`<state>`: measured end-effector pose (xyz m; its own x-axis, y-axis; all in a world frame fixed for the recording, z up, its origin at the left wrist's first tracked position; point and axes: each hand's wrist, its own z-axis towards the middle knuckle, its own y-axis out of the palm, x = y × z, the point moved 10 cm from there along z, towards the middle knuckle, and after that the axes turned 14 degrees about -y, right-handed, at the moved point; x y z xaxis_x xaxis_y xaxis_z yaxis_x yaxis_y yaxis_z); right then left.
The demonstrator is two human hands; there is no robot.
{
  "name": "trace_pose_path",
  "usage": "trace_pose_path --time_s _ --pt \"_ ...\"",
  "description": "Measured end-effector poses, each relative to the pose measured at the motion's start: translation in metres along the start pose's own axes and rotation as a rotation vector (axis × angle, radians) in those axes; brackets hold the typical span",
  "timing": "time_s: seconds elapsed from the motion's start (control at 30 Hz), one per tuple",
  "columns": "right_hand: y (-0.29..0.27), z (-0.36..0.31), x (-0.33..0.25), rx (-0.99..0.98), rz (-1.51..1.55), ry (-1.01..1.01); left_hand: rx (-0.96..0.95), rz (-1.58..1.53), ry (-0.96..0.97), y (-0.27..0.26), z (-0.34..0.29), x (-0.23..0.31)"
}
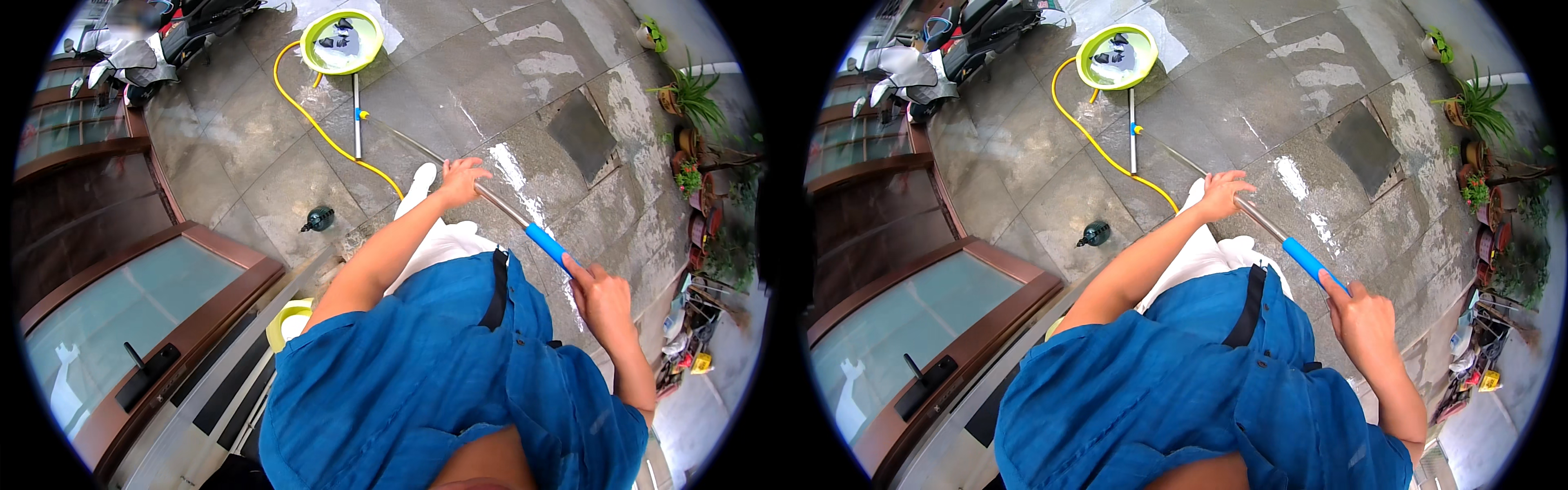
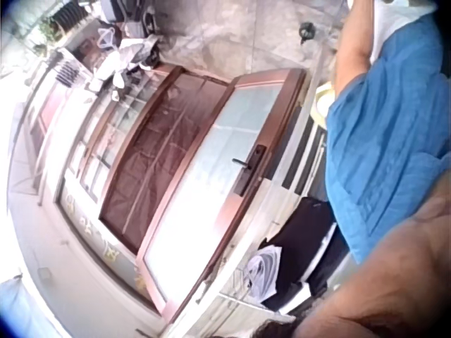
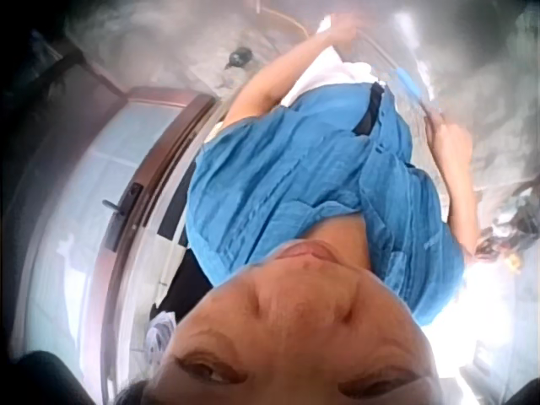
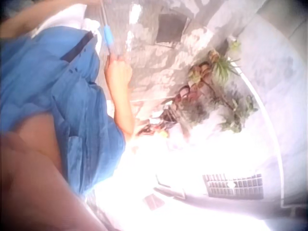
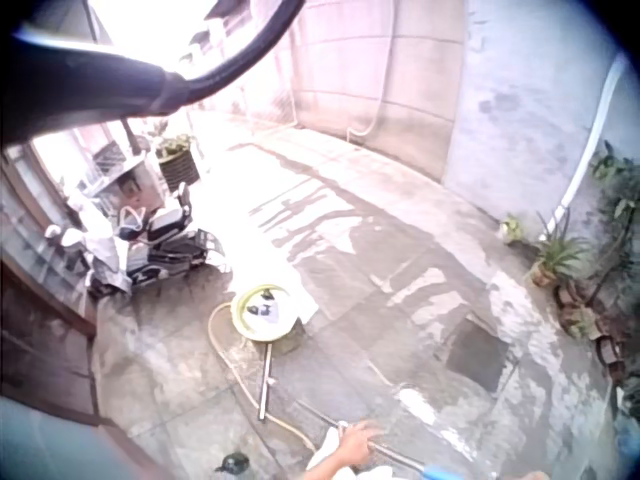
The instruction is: The person wipes the exterior and interior rim of a washing machine using a cloth, then uses a squeegee to clean a glass door and wrings the cloth in a bucket before wiping down a motorcycle seat and mirrors.
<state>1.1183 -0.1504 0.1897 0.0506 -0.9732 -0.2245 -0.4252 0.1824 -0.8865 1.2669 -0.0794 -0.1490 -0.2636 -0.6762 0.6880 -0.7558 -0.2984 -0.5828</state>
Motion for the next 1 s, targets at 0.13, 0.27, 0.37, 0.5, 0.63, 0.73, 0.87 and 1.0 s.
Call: trace_pose_path --time_s 0.13,0.27,0.37,0.5,0.63,0.73,0.87,1.0 --pt "-0.014 -0.069 0.032 0.07 -0.02 0.149 0.011 -0.035 0.071 0.047 0.009 0.092" --pt "-0.002 -0.103 0.038 0.172 0.022 0.234 -0.012 -0.027 0.166 0.082 0.022 0.126" --pt "0.019 -0.111 0.037 0.209 0.111 0.297 0.0 0.018 0.171 0.096 0.027 0.127" --pt "0.039 -0.124 0.054 0.271 0.355 0.412 -0.004 0.159 0.187 0.098 0.014 0.134" --pt "0.04 -0.179 0.072 0.321 0.574 0.608 -0.274 0.318 0.328 0.142 -0.023 0.174" --pt "0.029 -0.202 0.07 0.288 0.611 0.719 -0.37 0.356 0.459 0.174 -0.027 0.208" --pt "0.042 -0.192 0.103 0.276 0.637 0.796 -0.488 0.385 0.504 0.171 0.009 0.221" --pt "0.084 -0.1 0.153 0.335 0.787 0.777 -0.201 0.416 0.29 0.114 0.123 0.168"
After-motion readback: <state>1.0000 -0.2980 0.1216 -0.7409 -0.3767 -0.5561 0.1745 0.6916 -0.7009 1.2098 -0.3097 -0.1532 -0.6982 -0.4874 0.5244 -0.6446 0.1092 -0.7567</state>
